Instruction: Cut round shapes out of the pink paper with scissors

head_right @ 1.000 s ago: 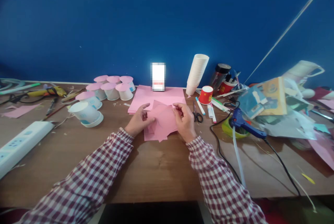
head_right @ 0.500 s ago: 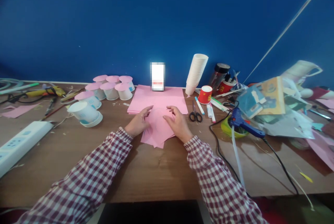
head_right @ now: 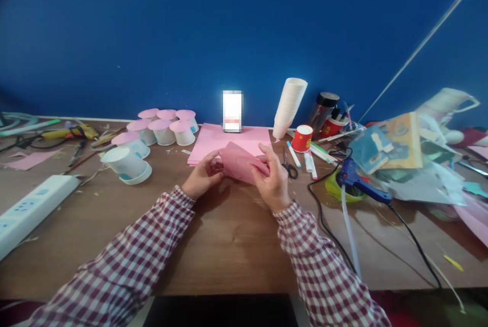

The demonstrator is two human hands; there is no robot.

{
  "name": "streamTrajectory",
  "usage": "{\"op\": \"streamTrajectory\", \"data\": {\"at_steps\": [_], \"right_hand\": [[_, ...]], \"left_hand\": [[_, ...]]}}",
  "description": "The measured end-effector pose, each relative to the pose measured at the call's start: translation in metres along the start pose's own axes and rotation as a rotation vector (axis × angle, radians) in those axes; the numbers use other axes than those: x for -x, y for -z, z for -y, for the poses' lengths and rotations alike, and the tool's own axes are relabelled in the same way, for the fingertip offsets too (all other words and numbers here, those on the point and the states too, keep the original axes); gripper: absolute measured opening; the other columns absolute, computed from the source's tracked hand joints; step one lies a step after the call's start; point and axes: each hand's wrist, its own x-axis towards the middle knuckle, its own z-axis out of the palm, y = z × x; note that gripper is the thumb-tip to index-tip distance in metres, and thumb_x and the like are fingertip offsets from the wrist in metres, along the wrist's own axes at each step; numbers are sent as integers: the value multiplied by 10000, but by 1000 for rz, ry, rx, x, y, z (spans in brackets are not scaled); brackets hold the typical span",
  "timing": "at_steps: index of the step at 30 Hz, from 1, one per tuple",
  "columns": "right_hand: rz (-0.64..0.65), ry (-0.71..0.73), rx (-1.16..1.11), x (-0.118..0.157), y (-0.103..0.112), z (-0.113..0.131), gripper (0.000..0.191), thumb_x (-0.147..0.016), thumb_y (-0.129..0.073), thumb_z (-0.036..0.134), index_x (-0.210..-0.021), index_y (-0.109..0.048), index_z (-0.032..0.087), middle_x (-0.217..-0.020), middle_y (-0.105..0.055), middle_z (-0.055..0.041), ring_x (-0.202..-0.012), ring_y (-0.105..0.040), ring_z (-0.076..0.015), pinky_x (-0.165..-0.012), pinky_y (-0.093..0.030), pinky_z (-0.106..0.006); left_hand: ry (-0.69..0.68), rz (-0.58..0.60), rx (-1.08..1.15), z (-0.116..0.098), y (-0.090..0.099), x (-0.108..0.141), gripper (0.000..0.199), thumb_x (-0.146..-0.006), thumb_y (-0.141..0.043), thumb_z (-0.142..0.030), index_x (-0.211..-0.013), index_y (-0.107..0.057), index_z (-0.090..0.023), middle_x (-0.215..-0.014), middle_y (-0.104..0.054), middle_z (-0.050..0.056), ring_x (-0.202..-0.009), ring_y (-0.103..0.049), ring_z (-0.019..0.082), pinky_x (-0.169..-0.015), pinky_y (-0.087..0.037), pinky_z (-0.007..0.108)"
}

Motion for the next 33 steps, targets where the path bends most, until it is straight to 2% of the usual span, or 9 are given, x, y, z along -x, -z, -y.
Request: {"op": "streamTrajectory", "data": {"at_steps": [5, 10, 14, 18, 23, 25, 28, 31, 33], "right_hand": [[-85, -71, -61, 3, -7, 7, 453, -816, -646, 274, -1238, -514, 177, -1173, -617, -121, -1083, -585, -242, -938, -483, -405], [47, -173, -105, 8, -16, 5, 450, -813, -633, 266, -1240, -507, 197, -1227, -592, -113, -1127, -560, -246, -994, -438, -424], [66, -202, -109, 9, -16, 0, 445, -818, -624, 263, -1242, -507, 196, -1247, -584, -121, -1167, -534, -259, -1030, -402, -452], [49, -205, -118, 7, -13, 0, 450, -812, -635, 275, -1236, -510, 192, -1245, -586, -120, -1158, -541, -260, -1026, -405, -454], [146, -177, -139, 7, -13, 5, 420, -805, -642, 268, -1208, -538, 207, -1197, -615, -99, -1102, -575, -250, -986, -444, -425], [248, -185, -190, 8, -15, 6, 405, -804, -636, 243, -1197, -544, 205, -1108, -650, -85, -1007, -615, -232, -926, -485, -404], [337, -191, -261, 9, -18, 7, 426, -788, -644, 210, -1201, -538, 192, -964, -670, -61, -884, -639, -207, -843, -521, -372], [303, -208, -249, 7, -19, 5, 391, -784, -644, 209, -1163, -556, 183, -952, -672, -65, -894, -638, -218, -848, -517, -379], [258, -236, -240, 6, -19, 3, 335, -782, -645, 217, -1107, -578, 178, -987, -675, -79, -924, -634, -232, -861, -511, -391]], "left_hand": [[69, -11, 6, 3, -4, 2, 692, -638, -744, -164, -1262, -447, -201, -990, -644, 65, -832, -655, 172, -794, -512, 349], [140, 14, -97, 7, -7, 4, 547, -644, -727, -141, -1150, -521, -145, -978, -665, 97, -920, -647, 220, -856, -502, 403], [142, 86, -157, 3, -5, 6, 692, -670, -696, -144, -1302, -416, -167, -1074, -641, 111, -940, -639, 229, -851, -509, 418], [53, 96, -170, -10, -4, 8, 813, -696, -677, -178, -1410, -289, -212, -1288, -523, 133, -1105, -567, 248, -931, -466, 399], [-215, -6, -323, -22, -4, 11, 795, -761, -635, -265, -1448, -235, -244, -1416, -400, 129, -1264, -432, 275, -1048, -353, 445], [-276, -49, -438, -21, -5, 11, 817, -743, -659, -250, -1446, -244, -218, -1358, -456, 137, -1270, -421, 269, -1069, -324, 449], [-248, -61, -507, -16, -7, 10, 749, -747, -651, -229, -1411, -311, -169, -1151, -579, 126, -1090, -558, 235, -953, -449, 405], [-160, -116, -480, -11, -9, 7, 573, -780, -596, -221, -1322, -424, -146, -1008, -620, 98, -870, -618, 190, -781, -526, 349], [-190, -183, -492, -11, -9, 6, 422, -779, -597, -225, -1189, -531, -152, -1086, -610, 107, -949, -603, 202, -808, -515, 341]]}}
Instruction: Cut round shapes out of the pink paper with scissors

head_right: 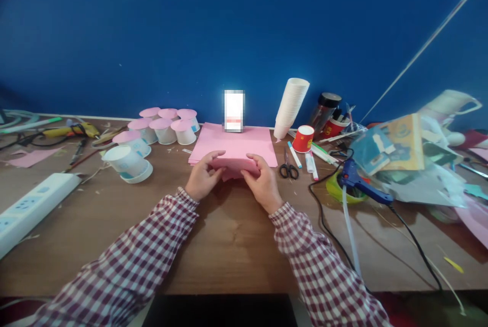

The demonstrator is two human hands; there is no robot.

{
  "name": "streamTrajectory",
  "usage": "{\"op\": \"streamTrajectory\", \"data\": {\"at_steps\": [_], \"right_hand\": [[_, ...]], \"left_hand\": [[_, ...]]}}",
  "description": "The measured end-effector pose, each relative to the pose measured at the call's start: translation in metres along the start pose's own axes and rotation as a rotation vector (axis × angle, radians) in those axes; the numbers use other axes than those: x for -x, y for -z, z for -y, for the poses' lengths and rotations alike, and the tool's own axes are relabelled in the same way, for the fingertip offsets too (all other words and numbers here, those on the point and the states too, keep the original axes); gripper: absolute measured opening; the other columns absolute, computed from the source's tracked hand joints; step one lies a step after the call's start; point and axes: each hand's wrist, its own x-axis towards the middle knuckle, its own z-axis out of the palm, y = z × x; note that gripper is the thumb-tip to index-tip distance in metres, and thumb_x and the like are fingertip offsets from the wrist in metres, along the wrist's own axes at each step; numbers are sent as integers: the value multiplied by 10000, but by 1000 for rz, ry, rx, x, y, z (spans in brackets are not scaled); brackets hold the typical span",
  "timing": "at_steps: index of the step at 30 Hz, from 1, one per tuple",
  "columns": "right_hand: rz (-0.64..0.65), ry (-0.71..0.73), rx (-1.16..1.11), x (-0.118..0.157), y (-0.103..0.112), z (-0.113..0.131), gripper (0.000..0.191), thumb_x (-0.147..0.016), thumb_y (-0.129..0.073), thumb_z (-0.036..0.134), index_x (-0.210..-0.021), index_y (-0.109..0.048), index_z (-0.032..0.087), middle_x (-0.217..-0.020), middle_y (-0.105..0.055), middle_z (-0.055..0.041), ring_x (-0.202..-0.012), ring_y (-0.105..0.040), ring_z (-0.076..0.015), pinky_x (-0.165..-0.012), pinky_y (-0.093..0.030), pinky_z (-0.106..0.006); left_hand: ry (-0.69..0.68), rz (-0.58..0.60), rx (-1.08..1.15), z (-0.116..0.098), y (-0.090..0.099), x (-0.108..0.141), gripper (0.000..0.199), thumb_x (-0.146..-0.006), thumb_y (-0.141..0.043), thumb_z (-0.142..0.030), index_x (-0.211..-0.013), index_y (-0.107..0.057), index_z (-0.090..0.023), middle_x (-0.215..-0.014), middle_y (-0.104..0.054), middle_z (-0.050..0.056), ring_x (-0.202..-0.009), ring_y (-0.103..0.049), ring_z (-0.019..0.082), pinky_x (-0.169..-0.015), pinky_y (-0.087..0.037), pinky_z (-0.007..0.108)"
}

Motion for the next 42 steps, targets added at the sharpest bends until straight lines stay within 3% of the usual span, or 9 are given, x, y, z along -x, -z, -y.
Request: {"op": "streamTrajectory", "data": {"at_steps": [3, 6, 11, 17, 21, 27, 33, 37, 42], "right_hand": [[-10, -33, -65, -2, 2, -3, 279, -794, -635, 243, -1059, -585, 174, -1004, -674, -86, -920, -634, -231, -852, -517, -394], [39, -58, -109, -2, 2, -3, 371, -773, -671, 278, -1116, -564, 185, -1000, -664, -78, -911, -633, -223, -860, -515, -404], [60, -98, -152, 0, -1, 0, 519, -726, -722, 305, -1189, -512, 203, -975, -643, -65, -901, -628, -212, -842, -521, -398], [-19, -88, -78, 2, -3, -1, 426, -803, -623, 295, -1199, -515, 184, -1113, -614, -108, -999, -595, -236, -894, -492, -415], [-18, -48, -62, 2, 0, -1, 424, -827, -596, 322, -1223, -514, 193, -1229, -569, -110, -1074, -561, -243, -952, -452, -422], [-43, -84, -62, 0, 0, -5, 306, -870, -527, 351, -1126, -558, 187, -1014, -626, -81, -879, -587, -212, -785, -494, -363], [-28, -129, 44, -1, -1, -16, 243, -881, -497, 354, -687, -475, 208, -606, -472, 25, -563, -451, -147, -535, -393, -270], [48, -167, -52, -2, -3, -23, 142, -856, -525, 329, -877, -525, 188, -705, -591, -8, -631, -556, -173, -573, -448, -284], [-18, -156, -51, -4, -2, -33, 397, -845, -522, 265, -1224, -465, 157, -926, -653, -88, -721, -619, -197, -666, -502, -342]], "left_hand": [[-64, -79, -52, -3, 2, -2, 249, -770, -597, -212, -1010, -591, -152, -985, -637, 82, -929, -598, 201, -844, -489, 355], [-85, -31, -58, -5, 3, -1, 145, -738, -611, -187, -877, -576, -160, -861, -620, 50, -815, -596, 170, -776, -491, 324], [-5, 99, 13, 0, -2, 3, 419, -694, -645, -152, -1088, -503, -162, -828, -614, 22, -752, -604, 145, -721, -485, 292], [-29, 63, -126, -3, -5, 4, 179, -757, -587, -175, -932, -618, -159, -923, -674, 63, -873, -621, 200, -847, -483, 364], [16, 39, -99, -5, -2, 4, 325, -738, -636, -218, -1055, -606, -152, -1037, -670, 77, -980, -617, 225, -911, -473, 383], [159, 69, -27, 3, -2, 2, 346, -735, -646, -249, -1051, -586, -122, -1019, -681, 109, -929, -636, 230, -861, -496, 388], [187, 75, -28, 6, -3, -1, 275, -755, -606, -255, -995, -610, -121, -951, -698, 94, -863, -636, 224, -810, -499, 371], [195, 72, 11, 10, -2, -2, 243, -776, -587, -286, -961, -612, -131, -905, -683, 64, -815, -614, 196, -754, -489, 323], [161, 56, -34, 14, 1, -3, 267, -877, -442, -367, -763, -572, -163, -691, -558, 0, -686, -511, 148, -663, -425, 274]]}}
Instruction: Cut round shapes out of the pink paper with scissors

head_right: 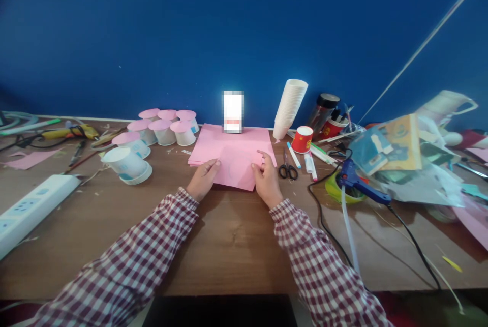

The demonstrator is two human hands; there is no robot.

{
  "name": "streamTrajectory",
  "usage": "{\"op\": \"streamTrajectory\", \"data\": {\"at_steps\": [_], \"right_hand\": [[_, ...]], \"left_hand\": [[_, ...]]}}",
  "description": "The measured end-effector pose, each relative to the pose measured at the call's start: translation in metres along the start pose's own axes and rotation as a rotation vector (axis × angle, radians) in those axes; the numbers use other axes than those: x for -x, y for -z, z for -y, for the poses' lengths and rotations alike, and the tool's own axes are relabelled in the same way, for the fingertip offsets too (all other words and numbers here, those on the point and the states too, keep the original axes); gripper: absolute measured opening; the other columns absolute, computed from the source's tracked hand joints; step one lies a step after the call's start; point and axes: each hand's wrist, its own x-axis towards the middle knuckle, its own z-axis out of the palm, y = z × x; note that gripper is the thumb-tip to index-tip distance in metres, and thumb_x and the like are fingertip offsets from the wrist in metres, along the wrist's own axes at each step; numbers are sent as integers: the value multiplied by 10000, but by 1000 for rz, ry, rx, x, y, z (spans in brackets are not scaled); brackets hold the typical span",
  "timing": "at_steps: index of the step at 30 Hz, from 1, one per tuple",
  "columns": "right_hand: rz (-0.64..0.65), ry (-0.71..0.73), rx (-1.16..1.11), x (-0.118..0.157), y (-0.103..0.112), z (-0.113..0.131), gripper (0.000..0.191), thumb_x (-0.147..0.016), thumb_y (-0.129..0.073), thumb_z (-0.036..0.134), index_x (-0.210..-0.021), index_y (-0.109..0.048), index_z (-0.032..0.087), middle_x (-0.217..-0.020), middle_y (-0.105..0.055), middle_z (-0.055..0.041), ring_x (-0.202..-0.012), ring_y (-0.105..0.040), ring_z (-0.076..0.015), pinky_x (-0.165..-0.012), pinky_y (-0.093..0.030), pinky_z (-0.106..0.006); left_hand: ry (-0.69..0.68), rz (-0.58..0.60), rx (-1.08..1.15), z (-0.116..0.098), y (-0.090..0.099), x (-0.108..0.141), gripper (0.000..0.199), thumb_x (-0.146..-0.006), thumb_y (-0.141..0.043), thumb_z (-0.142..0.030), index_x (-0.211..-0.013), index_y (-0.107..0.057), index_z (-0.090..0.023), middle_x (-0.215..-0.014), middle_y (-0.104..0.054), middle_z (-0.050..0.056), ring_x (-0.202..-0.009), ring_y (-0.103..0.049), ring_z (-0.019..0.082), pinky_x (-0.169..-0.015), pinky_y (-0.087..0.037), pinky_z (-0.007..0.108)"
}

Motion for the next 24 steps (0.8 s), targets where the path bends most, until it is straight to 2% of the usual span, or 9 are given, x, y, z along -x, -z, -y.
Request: {"op": "streamTrajectory", "data": {"at_steps": [4, 7, 11, 17, 21, 24], "right_hand": [[-25, -29, -59, 0, -1, -5, 488, -839, -539, 299, -1288, -414, 155, -937, -648, -96, -710, -617, -192, -640, -516, -337], [16, -104, -91, 1, -3, -4, 529, -821, -573, 340, -1284, -408, 144, -923, -648, -93, -741, -628, -198, -648, -526, -330], [43, -136, 5, 2, -3, -1, 532, -789, -597, 323, -1250, -434, 114, -875, -652, -94, -735, -628, -215, -656, -528, -350], [-17, -140, 42, 0, 0, -6, 509, -785, -592, 325, -1233, -463, 119, -844, -640, -82, -716, -606, -214, -655, -517, -355], [-15, -106, 139, 0, 0, -8, 496, -776, -607, 341, -1205, -493, 122, -798, -622, -51, -656, -573, -194, -642, -506, -353], [-29, -92, 58, 0, -1, -7, 499, -776, -616, 335, -1209, -483, 126, -860, -644, -75, -735, -614, -211, -689, -520, -361]], "left_hand": [[60, 1, 14, 5, 1, -1, 280, -857, -468, -378, -683, -535, -168, -614, -492, -26, -608, -449, 128, -607, -389, 258], [80, -22, 144, 8, 0, -3, 262, -838, -499, -384, -784, -601, -148, -685, -563, -6, -680, -505, 141, -667, -418, 262], [132, -31, 288, 6, -2, -4, 316, -794, -563, -400, -927, -641, -124, -786, -631, 30, -744, -553, 159, -743, -449, 288], [106, -131, 170, 8, -2, -4, 283, -805, -533, -385, -843, -655, -133, -764, -620, 18, -769, -541, 154, -779, -432, 280], [114, -88, 98, 8, 0, -4, 272, -822, -513, -370, -802, -650, -135, -744, -618, 15, -763, -550, 158, -777, -438, 286], [84, -133, 62, 3, 0, -3, 279, -849, -487, -367, -843, -643, -136, -809, -647, 40, -862, -575, 183, -826, -441, 304]]}}
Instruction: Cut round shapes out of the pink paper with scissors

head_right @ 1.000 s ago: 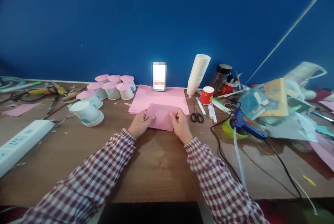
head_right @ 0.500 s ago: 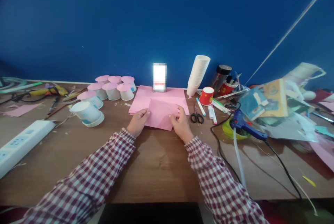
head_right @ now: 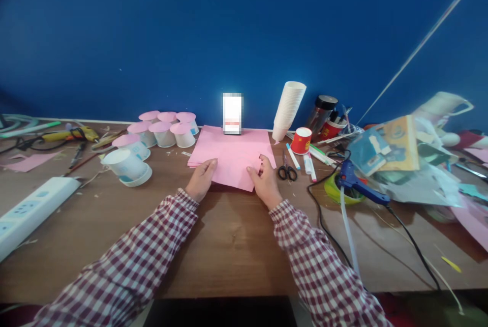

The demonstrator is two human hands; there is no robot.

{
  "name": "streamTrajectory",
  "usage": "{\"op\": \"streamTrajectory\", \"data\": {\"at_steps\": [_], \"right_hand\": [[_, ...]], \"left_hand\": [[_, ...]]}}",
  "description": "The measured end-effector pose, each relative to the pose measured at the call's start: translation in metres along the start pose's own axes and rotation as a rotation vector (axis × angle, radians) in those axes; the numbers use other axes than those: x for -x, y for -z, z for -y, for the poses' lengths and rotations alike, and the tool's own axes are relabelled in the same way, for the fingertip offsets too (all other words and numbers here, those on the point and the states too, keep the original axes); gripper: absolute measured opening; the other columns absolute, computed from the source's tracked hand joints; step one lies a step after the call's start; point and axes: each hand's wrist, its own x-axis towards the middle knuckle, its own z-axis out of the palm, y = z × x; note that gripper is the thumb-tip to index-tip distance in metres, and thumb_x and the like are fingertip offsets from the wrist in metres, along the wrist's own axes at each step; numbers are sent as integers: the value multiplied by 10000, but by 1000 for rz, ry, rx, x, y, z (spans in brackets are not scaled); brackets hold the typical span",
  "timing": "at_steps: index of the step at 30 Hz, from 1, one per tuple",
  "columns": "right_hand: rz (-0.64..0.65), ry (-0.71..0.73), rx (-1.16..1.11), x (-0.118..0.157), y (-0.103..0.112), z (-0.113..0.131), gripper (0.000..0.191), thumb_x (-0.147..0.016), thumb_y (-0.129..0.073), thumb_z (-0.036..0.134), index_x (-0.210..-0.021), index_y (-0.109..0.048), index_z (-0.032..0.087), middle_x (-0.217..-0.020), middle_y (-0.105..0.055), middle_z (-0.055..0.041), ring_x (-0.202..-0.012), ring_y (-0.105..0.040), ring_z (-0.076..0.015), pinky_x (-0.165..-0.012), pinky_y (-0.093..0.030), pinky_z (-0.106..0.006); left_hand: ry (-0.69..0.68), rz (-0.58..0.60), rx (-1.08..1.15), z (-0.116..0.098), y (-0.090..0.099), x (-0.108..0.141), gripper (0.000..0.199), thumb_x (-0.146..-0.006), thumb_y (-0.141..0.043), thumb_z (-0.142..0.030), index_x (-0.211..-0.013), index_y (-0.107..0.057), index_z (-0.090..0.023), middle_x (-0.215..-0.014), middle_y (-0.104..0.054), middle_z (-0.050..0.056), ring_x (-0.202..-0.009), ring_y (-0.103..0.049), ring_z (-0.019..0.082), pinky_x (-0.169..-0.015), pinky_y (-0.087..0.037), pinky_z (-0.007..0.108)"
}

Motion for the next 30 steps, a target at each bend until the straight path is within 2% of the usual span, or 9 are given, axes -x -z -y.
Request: {"op": "streamTrajectory", "data": {"at_steps": [2, 4, 7, 9, 13, 17, 21, 23, 30], "right_hand": [[9, -15, -110, 0, -1, 1, 530, -779, -622, 333, -1240, -453, 134, -913, -660, -93, -800, -641, -224, -716, -531, -364], [1, -14, -161, 0, -1, 2, 560, -770, -641, 340, -1254, -443, 141, -985, -660, -114, -863, -649, -233, -747, -534, -369], [-35, 1, -122, 0, -1, 4, 563, -750, -675, 373, -1223, -473, 145, -1061, -645, -127, -913, -638, -236, -796, -522, -373], [-24, -16, -105, 1, -2, 6, 522, -774, -648, 412, -1194, -484, 149, -1039, -653, -118, -898, -636, -226, -790, -522, -360], [146, -74, -132, 5, -3, 11, 328, -844, -542, 453, -1031, -496, 187, -867, -662, -56, -742, -649, -191, -608, -531, -289], [297, -139, -167, 8, -3, 15, 217, -858, -504, 426, -845, -431, 222, -669, -573, 25, -507, -613, -152, -396, -436, -225], [219, -116, -110, 7, -2, 14, 228, -848, -504, 406, -793, -373, 227, -661, -525, 52, -451, -594, -122, -357, -384, -190], [160, -87, -64, 5, -1, 12, 243, -855, -498, 409, -775, -358, 227, -637, -499, 64, -434, -580, -110, -358, -365, -179], [92, -64, -42, 5, -1, 6, 274, -870, -493, 428, -754, -350, 226, -571, -453, 84, -417, -544, -94, -365, -339, -165]], "left_hand": [[8, -6, 27, -3, -1, 1, 271, -837, -519, -342, -968, -624, -130, -910, -670, 67, -942, -588, 193, -864, -442, 314], [29, 66, 70, -3, -3, 1, 318, -811, -563, -312, -1064, -587, -121, -943, -682, 83, -932, -613, 192, -859, -458, 322], [44, 190, 138, -1, -4, 2, 325, -800, -573, -299, -1071, -573, -119, -911, -697, 87, -849, -644, 189, -812, -491, 333], [48, 186, 165, 2, -3, 1, 316, -804, -564, -306, -1063, -572, -124, -921, -698, 91, -831, -650, 189, -796, -500, 337], [24, 67, 169, 5, -1, -1, 319, -812, -548, -307, -1073, -553, -125, -938, -683, 94, -847, -645, 187, -808, -496, 339], [-2, 20, 136, 5, -1, -2, 261, -818, -541, -305, -1019, -556, -139, -855, -652, 55, -800, -617, 164, -775, -499, 308], [77, 8, 121, -1, -2, 2, 212, -834, -514, -369, -844, -566, -165, -670, -535, -10, -604, -543, 128, -555, -501, 252], [150, 6, 155, -3, -2, 3, 232, -841, -496, -383, -860, -572, -165, -627, -492, -27, -535, -514, 119, -457, -482, 239], [214, 95, 198, -2, -3, 3, 207, -804, -558, -336, -877, -591, -145, -576, -537, -30, -478, -545, 101, -419, -476, 201]]}}
